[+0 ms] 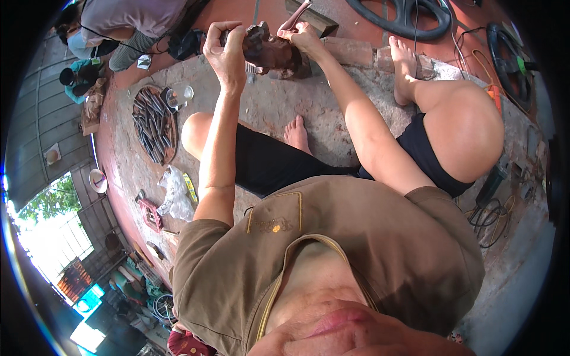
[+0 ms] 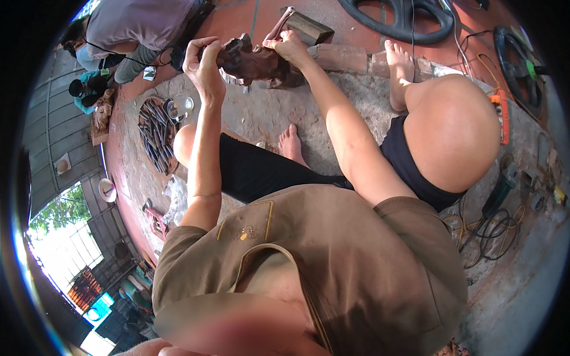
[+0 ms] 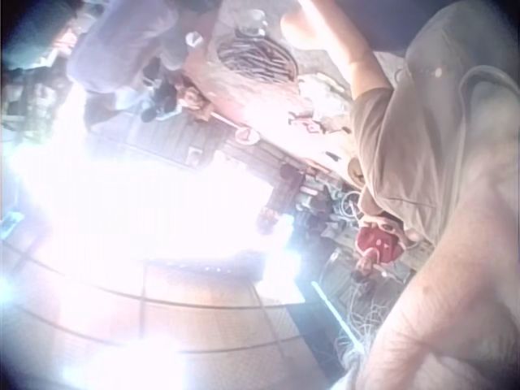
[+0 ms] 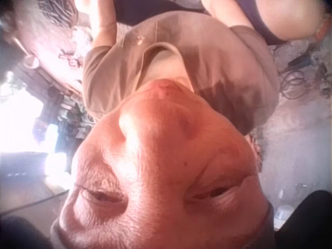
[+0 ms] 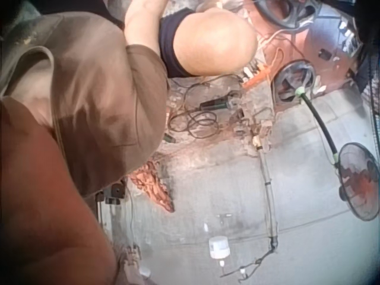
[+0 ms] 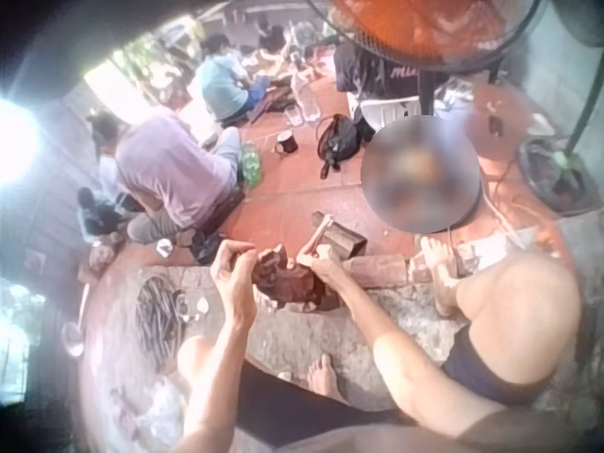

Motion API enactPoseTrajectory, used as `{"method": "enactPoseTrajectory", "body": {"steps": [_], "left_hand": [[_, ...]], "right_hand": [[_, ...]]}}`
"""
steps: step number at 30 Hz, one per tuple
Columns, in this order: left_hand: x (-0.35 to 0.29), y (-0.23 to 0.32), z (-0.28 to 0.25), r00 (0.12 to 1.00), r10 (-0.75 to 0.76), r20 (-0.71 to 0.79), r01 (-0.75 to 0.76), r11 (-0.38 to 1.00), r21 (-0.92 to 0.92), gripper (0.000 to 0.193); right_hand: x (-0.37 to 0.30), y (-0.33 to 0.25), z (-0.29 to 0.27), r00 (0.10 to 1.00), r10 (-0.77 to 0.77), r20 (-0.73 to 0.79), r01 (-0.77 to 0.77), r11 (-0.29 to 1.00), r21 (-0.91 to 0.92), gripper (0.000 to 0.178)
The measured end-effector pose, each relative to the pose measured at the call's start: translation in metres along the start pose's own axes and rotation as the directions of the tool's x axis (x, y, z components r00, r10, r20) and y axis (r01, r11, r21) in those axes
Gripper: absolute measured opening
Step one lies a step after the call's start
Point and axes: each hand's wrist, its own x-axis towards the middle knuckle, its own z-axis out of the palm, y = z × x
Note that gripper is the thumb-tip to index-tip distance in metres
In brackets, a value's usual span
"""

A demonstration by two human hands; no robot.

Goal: The person sits on the floor and carves a piece of wood using a chisel and a mallet. They repeatedly strike the chisel to shape the wood, occasionally pausing to adjust the piece or inspect the work.

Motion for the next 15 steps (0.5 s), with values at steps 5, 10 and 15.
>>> {"method": "enactPoseTrajectory", "body": {"steps": [5,10,15], "left_hand": [[-0.001,-0.002,-0.002,1.0,0.014,-0.006,-0.013,1.0,0.025,0.008],[0.001,-0.003,-0.002,0.999,0.037,0.007,-0.037,0.998,0.051,0.007],[0.0,0.001,0.0,1.0,0.011,0.011,-0.011,1.0,0.011,0.008]], "right_hand": [[-0.003,-0.001,-0.011,0.983,-0.042,0.181,0.005,0.98,0.2,0.021],[-0.008,0.003,-0.027,0.98,-0.072,0.184,0.055,0.994,0.097,0.013],[-0.012,-0.013,-0.029,0.981,-0.056,0.184,0.031,0.99,0.136,0.016]]}}
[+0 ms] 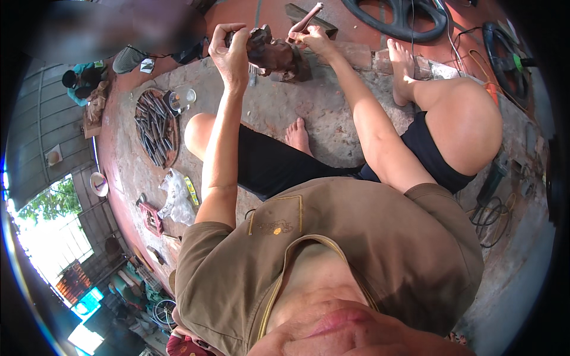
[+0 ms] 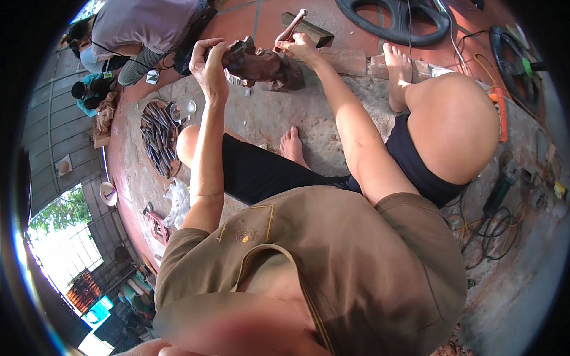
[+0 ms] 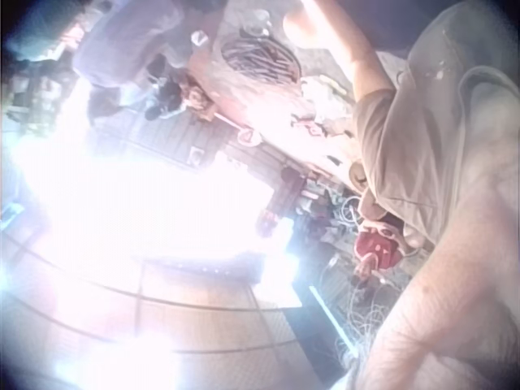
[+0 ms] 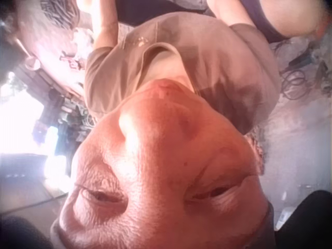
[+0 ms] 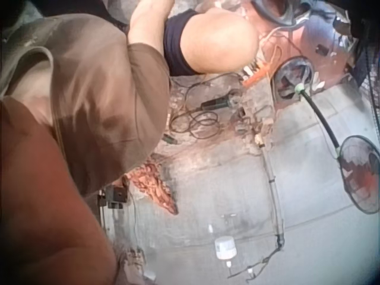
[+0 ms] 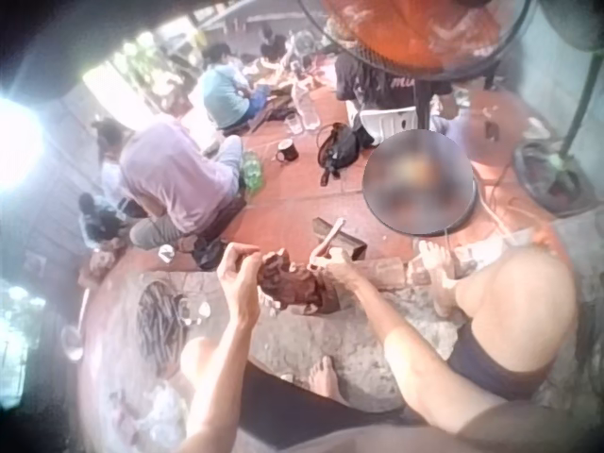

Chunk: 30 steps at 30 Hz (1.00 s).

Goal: The person sits on the floor and carves a piece of wood using a chisel and a mallet. They repeatedly strike the chisel to shape the wood, occasionally pausing to adjust the piece or inspect the work.

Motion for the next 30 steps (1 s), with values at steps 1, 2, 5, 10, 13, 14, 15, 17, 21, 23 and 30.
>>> {"method": "enactPoseTrajectory", "body": {"steps": [1,2,5,10,13,14,15,17,21,23,30], "left_hand": [[0.002,0.001,0.0,1.0,-0.002,0.0,0.002,1.0,-0.013,0.008],[0.002,0.002,0.0,1.0,-0.011,-0.004,0.011,1.0,-0.026,0.008],[0.001,0.001,0.001,1.0,-0.021,-0.009,0.02,0.999,-0.039,0.008],[-0.003,0.0,-0.001,1.0,-0.007,-0.009,0.007,0.999,-0.052,0.009],[0.003,-0.008,-0.003,0.999,0.039,0.004,-0.04,0.998,0.042,0.01],[0.003,-0.009,-0.004,0.999,0.05,0.011,-0.05,0.997,0.058,0.01],[0.001,-0.009,-0.006,1.0,0.026,0.005,-0.026,0.998,0.058,0.01],[-0.001,-0.005,-0.006,1.0,-0.014,0.0,0.014,0.999,0.052,0.01],[0.001,0.0,-0.001,1.0,-0.016,0.004,0.016,1.0,0.002,0.01],[0.003,0.005,0.001,1.0,-0.026,0.01,0.025,1.0,0.007,0.01],[0.006,-0.009,-0.004,1.0,-0.001,0.006,0.002,1.0,-0.025,0.011]], "right_hand": [[0.003,0.002,-0.002,0.999,-0.015,0.029,0.014,0.998,0.054,0.018],[0.003,0.002,0.003,1.0,-0.001,-0.008,0.001,0.999,-0.053,0.022],[-0.001,-0.001,0.008,1.0,-0.017,-0.02,0.016,0.998,-0.058,0.021],[-0.01,-0.008,0.007,0.999,0.035,-0.034,-0.038,0.995,-0.089,0.02],[0.002,0.008,-0.003,1.0,-0.023,-0.014,0.02,0.986,-0.164,0.022],[0.002,0.004,-0.003,1.0,-0.011,-0.019,0.006,0.968,-0.251,0.024],[-0.001,-0.008,0.0,1.0,0.001,-0.021,-0.008,0.942,-0.335,0.026],[-0.004,-0.022,0.003,0.998,0.065,-0.026,-0.07,0.914,-0.401,0.036],[0.013,-0.002,0.01,0.999,-0.037,-0.036,0.024,0.954,-0.299,0.042],[0.03,0.021,0.015,0.996,-0.073,-0.044,0.054,0.939,-0.339,0.043],[-0.004,0.045,-0.016,0.985,-0.061,-0.163,-0.023,0.884,-0.466,0.035]]}}
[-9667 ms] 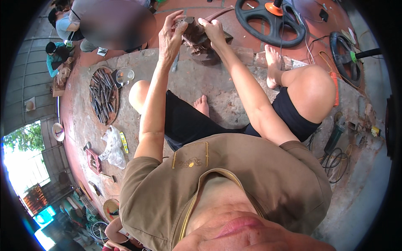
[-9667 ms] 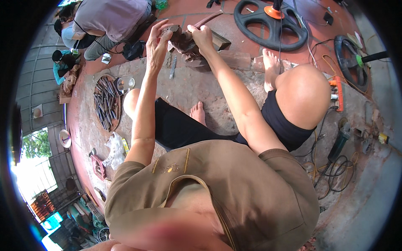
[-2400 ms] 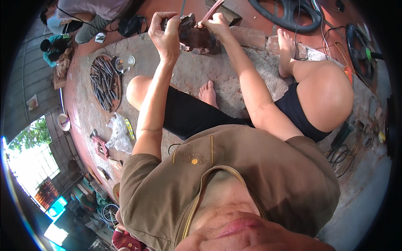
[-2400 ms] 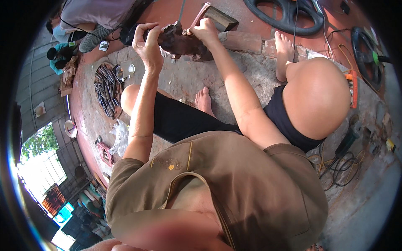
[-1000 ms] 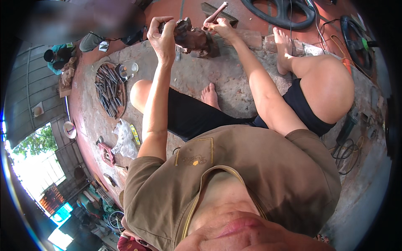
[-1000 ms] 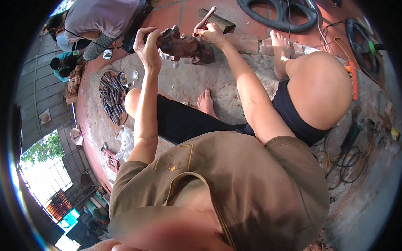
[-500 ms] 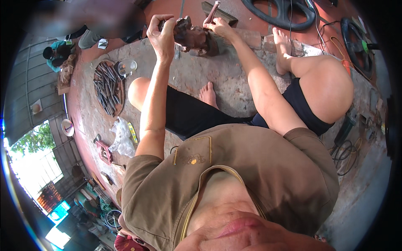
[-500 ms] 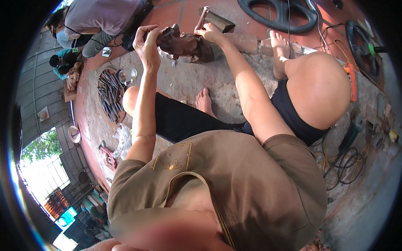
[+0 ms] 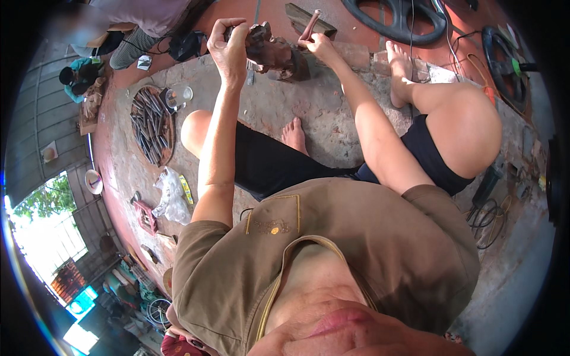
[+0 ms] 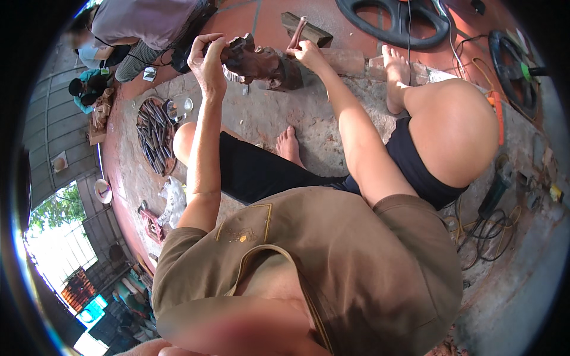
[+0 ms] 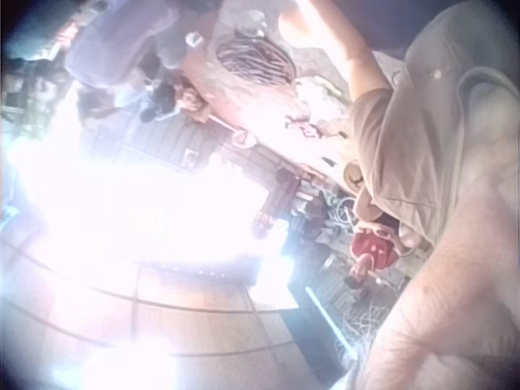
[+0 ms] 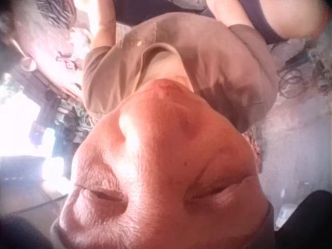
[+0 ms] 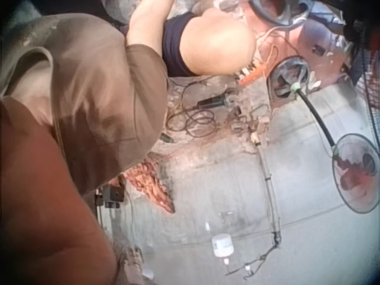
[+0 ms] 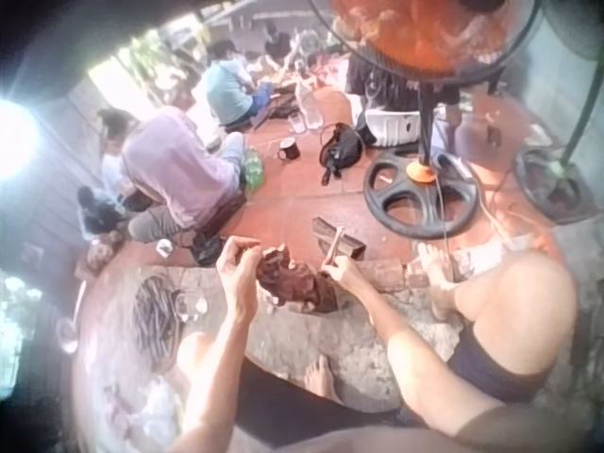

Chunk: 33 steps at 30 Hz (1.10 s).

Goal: The person sits on the floor and carves a piece of wood using a chisel and a mallet. They repeatedly strike the chisel to shape the wood, occasionally pausing to adjust the piece or inspect the work.

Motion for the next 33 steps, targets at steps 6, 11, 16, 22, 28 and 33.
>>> {"method": "enactPoseTrajectory", "body": {"steps": [6,11,16,22,28,33], "left_hand": [[0.003,0.001,0.005,1.0,0.007,-0.018,-0.009,0.998,-0.065,0.011],[0.006,-0.002,0.004,0.999,0.023,-0.025,-0.024,0.999,-0.03,0.011],[0.006,-0.002,0.006,1.0,0.009,-0.024,-0.011,0.997,-0.073,0.01],[0.005,-0.003,0.004,0.999,0.045,-0.028,-0.046,0.999,-0.018,0.01],[0.004,0.003,0.006,0.999,0.031,-0.021,-0.032,0.999,-0.034,0.01],[0.007,-0.003,0.004,1.0,0.018,-0.025,-0.019,0.999,-0.047,0.011]], "right_hand": [[-0.016,-0.057,0.007,0.976,0.144,-0.166,-0.04,0.858,0.512,0.033],[-0.008,-0.062,0.016,0.954,-0.138,-0.267,0.153,0.988,0.037,0.035],[-0.005,-0.079,0.03,0.87,-0.363,-0.334,0.317,0.93,-0.186,0.044],[-0.015,-0.077,0.028,0.945,-0.073,-0.317,0.042,0.994,-0.102,0.041],[-0.02,-0.081,0.033,0.938,-0.123,-0.325,0.093,0.99,-0.105,0.038],[-0.025,-0.09,0.033,0.959,-0.04,-0.281,0.044,0.999,0.007,0.036]]}}
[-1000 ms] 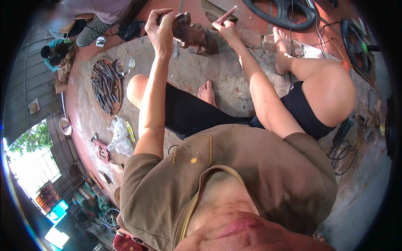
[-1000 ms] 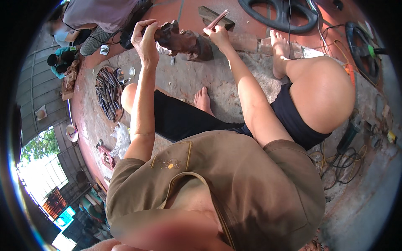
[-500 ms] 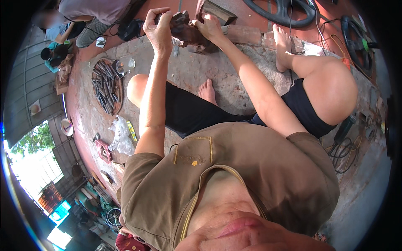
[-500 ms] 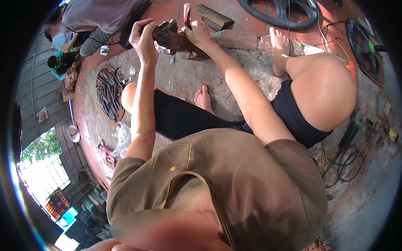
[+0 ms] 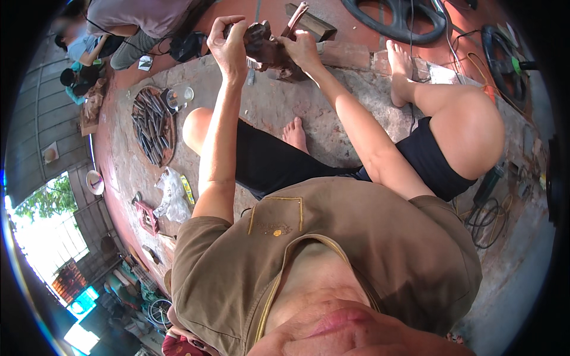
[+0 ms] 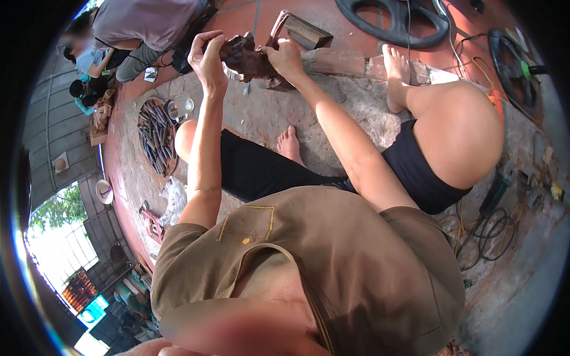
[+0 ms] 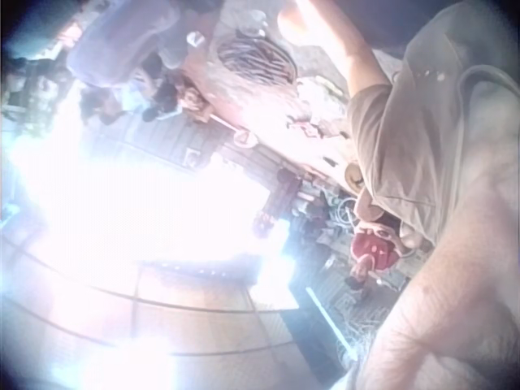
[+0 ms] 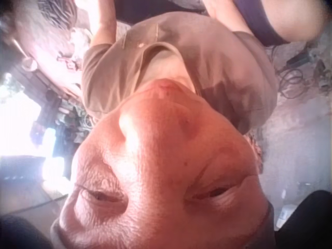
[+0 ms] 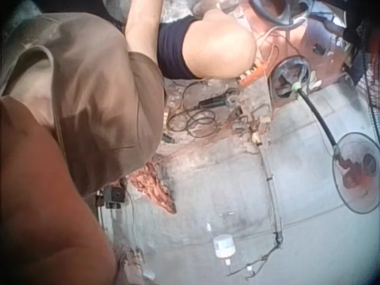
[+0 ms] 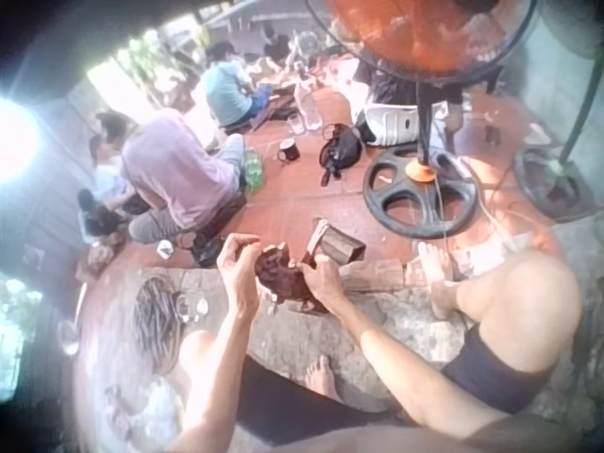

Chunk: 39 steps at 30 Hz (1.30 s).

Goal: The person sits on the floor and carves a piece of wood using a chisel and a mallet. They repeatedly strike the chisel to shape the wood, occasionally pausing to adjust the piece or inspect the work.

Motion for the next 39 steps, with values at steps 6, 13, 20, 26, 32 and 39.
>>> {"method": "enactPoseTrajectory", "body": {"steps": [6,13,20,26,32,39], "left_hand": [[-0.004,0.01,0.003,0.999,-0.036,0.006,0.036,0.999,0.024,0.011],[-0.005,0.009,0.002,0.999,-0.051,-0.004,0.051,0.999,0.018,0.011],[-0.001,0.004,0.001,1.0,-0.02,0.009,0.02,0.999,0.038,0.011],[-0.005,0.009,0.002,1.0,-0.02,0.007,0.02,1.0,0.022,0.011],[-0.005,0.008,0.002,1.0,-0.028,0.008,0.028,0.999,0.015,0.011],[-0.002,0.004,0.001,0.999,-0.032,0.002,0.032,0.999,0.006,0.011]], "right_hand": [[0.001,-0.028,0.0,0.999,0.033,0.007,-0.033,0.925,0.379,0.035],[-0.011,-0.023,-0.002,0.996,0.076,0.037,-0.084,0.885,0.457,0.022],[-0.007,0.009,-0.002,0.99,-0.016,-0.143,0.022,0.999,0.044,0.027],[-0.007,-0.046,0.0,0.996,0.033,-0.083,0.001,0.925,0.38,0.023],[-0.012,-0.022,0.005,0.991,0.103,-0.083,-0.061,0.913,0.403,0.029],[-0.006,0.001,-0.002,0.994,0.035,-0.103,-0.022,0.992,0.125,0.035]]}}
